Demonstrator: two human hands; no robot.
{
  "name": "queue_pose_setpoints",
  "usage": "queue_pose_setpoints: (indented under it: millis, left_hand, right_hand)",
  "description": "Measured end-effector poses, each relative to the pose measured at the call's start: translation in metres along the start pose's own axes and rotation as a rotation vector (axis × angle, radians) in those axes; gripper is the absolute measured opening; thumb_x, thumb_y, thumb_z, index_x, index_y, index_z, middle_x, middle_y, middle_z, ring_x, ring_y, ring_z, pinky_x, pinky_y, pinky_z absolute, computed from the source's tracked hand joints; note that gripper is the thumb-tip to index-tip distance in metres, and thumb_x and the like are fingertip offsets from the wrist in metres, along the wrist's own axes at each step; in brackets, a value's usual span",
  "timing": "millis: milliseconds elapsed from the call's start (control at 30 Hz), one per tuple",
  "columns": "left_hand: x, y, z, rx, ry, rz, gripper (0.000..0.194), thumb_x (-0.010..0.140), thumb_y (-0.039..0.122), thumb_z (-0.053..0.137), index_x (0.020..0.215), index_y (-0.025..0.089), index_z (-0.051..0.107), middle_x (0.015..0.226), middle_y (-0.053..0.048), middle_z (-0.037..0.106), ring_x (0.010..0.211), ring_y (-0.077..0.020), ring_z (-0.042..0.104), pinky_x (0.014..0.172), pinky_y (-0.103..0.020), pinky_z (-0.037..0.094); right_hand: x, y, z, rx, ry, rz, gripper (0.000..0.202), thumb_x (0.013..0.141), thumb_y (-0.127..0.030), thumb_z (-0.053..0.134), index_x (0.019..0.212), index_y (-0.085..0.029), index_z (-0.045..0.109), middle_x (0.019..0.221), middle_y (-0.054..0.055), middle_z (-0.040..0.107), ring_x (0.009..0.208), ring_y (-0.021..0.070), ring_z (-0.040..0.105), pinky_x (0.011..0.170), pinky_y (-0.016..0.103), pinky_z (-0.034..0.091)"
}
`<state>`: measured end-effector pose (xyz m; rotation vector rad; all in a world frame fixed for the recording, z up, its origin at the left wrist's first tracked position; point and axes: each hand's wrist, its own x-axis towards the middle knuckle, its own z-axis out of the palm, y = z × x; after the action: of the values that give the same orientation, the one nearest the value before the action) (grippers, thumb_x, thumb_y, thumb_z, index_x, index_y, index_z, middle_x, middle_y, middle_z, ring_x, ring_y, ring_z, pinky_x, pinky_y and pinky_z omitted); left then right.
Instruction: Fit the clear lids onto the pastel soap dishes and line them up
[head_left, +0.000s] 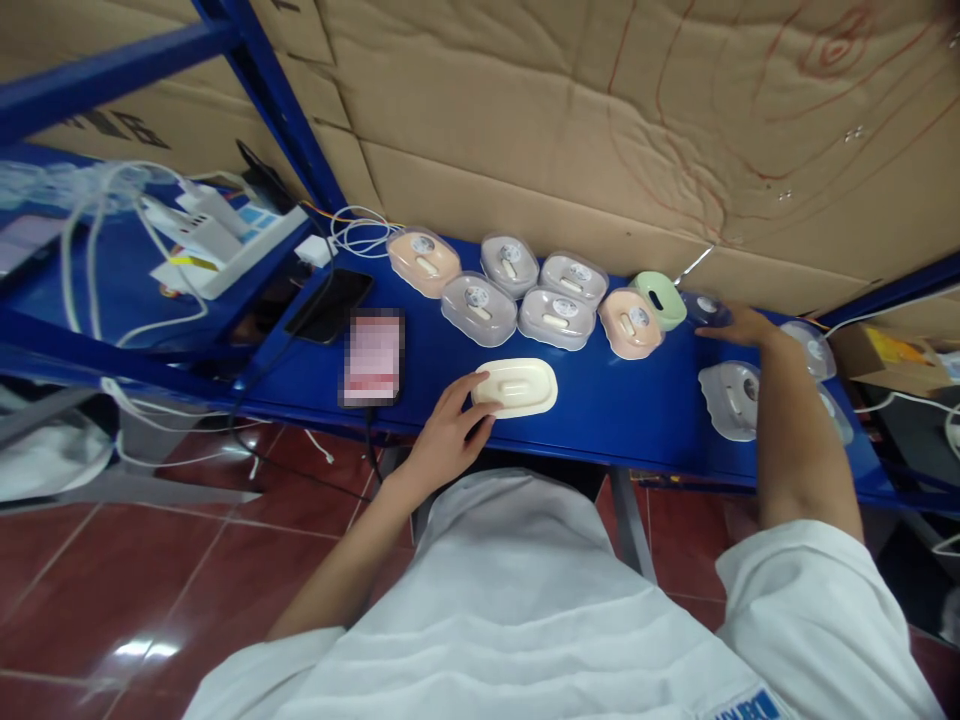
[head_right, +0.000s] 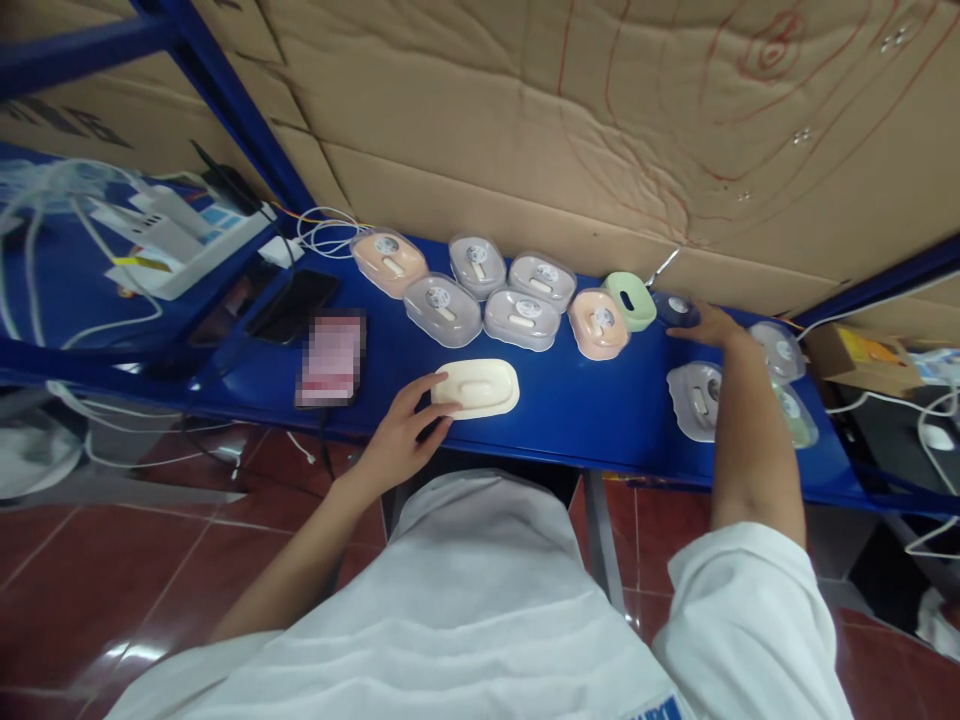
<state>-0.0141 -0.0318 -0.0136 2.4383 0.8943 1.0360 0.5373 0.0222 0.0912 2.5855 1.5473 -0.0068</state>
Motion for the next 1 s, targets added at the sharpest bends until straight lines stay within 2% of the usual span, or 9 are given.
queue_pose_setpoints:
  millis: [167, 267, 433, 533, 633, 733, 800, 867, 1000]
  left_hand:
    - [0.001, 0.0, 0.0, 0.002, -0.006, 0.003, 0.022, 0.102, 0.015, 0.058, 0.12, 0.021, 0.07, 0.152, -0.015, 0.056, 0.146, -0.0326, 0.052, 0.119, -0.058, 0.05]
    - [0.001, 0.001, -0.001, -0.012, -0.01, -0.002, 0.023, 0.102, 0.015, 0.057, 0.12, 0.022, 0.07, 0.148, -0.014, 0.06, 0.148, -0.0315, 0.051, 0.119, -0.056, 0.051]
    - [0.001, 0.001, -0.001, -0.024, 0.006, -0.018, 0.015, 0.101, 0.02, 0.063, 0.114, 0.023, 0.07, 0.141, -0.012, 0.065, 0.146, -0.0302, 0.054, 0.119, -0.055, 0.052]
    - [0.0, -0.001, 0.001, -0.026, 0.022, -0.043, 0.01, 0.099, 0.026, 0.069, 0.108, 0.024, 0.07, 0.141, -0.011, 0.065, 0.144, -0.0304, 0.057, 0.119, -0.056, 0.052]
    - [0.0, -0.002, 0.001, -0.023, 0.033, -0.046, 0.007, 0.099, 0.026, 0.069, 0.105, 0.023, 0.069, 0.142, -0.013, 0.064, 0.142, -0.0293, 0.058, 0.119, -0.054, 0.053]
    - [-0.001, -0.004, 0.0, -0.02, 0.041, -0.016, 0.006, 0.101, 0.026, 0.067, 0.105, 0.022, 0.068, 0.141, -0.013, 0.063, 0.143, -0.0288, 0.057, 0.12, -0.052, 0.052]
    - [-0.001, -0.004, 0.0, -0.019, 0.039, -0.006, 0.006, 0.101, 0.026, 0.067, 0.106, 0.021, 0.067, 0.141, -0.013, 0.063, 0.143, -0.0288, 0.056, 0.12, -0.052, 0.051]
    - [-0.001, -0.004, 0.0, -0.021, 0.037, -0.007, 0.006, 0.101, 0.025, 0.066, 0.106, 0.021, 0.067, 0.142, -0.013, 0.062, 0.143, -0.0291, 0.056, 0.12, -0.052, 0.051]
    - [0.0, -0.003, -0.001, -0.034, 0.024, -0.019, 0.006, 0.101, 0.026, 0.066, 0.105, 0.022, 0.067, 0.143, -0.013, 0.062, 0.144, -0.0293, 0.056, 0.12, -0.052, 0.051]
  right_hand:
    - [-0.01, -0.01, -0.011, 0.037, -0.047, 0.065, 0.079, 0.096, -0.053, 0.075, 0.154, -0.005, 0.051, 0.141, 0.03, 0.061, 0.118, 0.0272, 0.059, 0.09, 0.037, 0.04]
    - [-0.034, -0.027, -0.019, 0.022, 0.158, 0.124, 0.076, 0.1, -0.062, 0.063, 0.156, -0.013, 0.048, 0.148, 0.03, 0.055, 0.126, 0.0352, 0.057, 0.096, 0.043, 0.039]
    - [-0.108, -0.062, -0.022, 0.067, 0.548, 0.072, 0.057, 0.101, -0.056, 0.061, 0.14, -0.014, 0.062, 0.14, 0.028, 0.062, 0.129, 0.042, 0.056, 0.105, 0.05, 0.041]
    - [-0.166, -0.083, -0.004, 0.177, 0.645, -0.077, 0.054, 0.102, -0.057, 0.059, 0.14, -0.019, 0.06, 0.143, 0.023, 0.061, 0.134, 0.0407, 0.054, 0.112, 0.054, 0.043]
    - [-0.223, -0.103, 0.029, 0.326, 0.582, -0.293, 0.052, 0.103, -0.057, 0.056, 0.146, -0.027, 0.056, 0.148, 0.018, 0.058, 0.139, 0.0383, 0.055, 0.113, 0.056, 0.047]
    - [-0.259, -0.113, 0.066, 0.402, 0.491, -0.398, 0.053, 0.103, -0.054, 0.058, 0.15, -0.029, 0.053, 0.151, 0.018, 0.057, 0.141, 0.0387, 0.055, 0.111, 0.059, 0.051]
    - [-0.267, -0.11, 0.079, 0.409, 0.424, -0.432, 0.054, 0.103, -0.053, 0.057, 0.152, -0.029, 0.051, 0.153, 0.018, 0.056, 0.143, 0.0395, 0.055, 0.11, 0.062, 0.051]
    - [-0.257, -0.102, 0.077, 0.406, 0.394, -0.459, 0.054, 0.104, -0.053, 0.055, 0.152, -0.028, 0.052, 0.158, 0.017, 0.054, 0.146, 0.0392, 0.052, 0.111, 0.063, 0.049]
    - [-0.179, -0.089, 0.033, 0.383, 0.521, -0.358, 0.048, 0.11, -0.046, 0.041, 0.148, -0.024, 0.059, 0.156, 0.015, 0.058, 0.145, 0.0333, 0.053, 0.116, 0.056, 0.045]
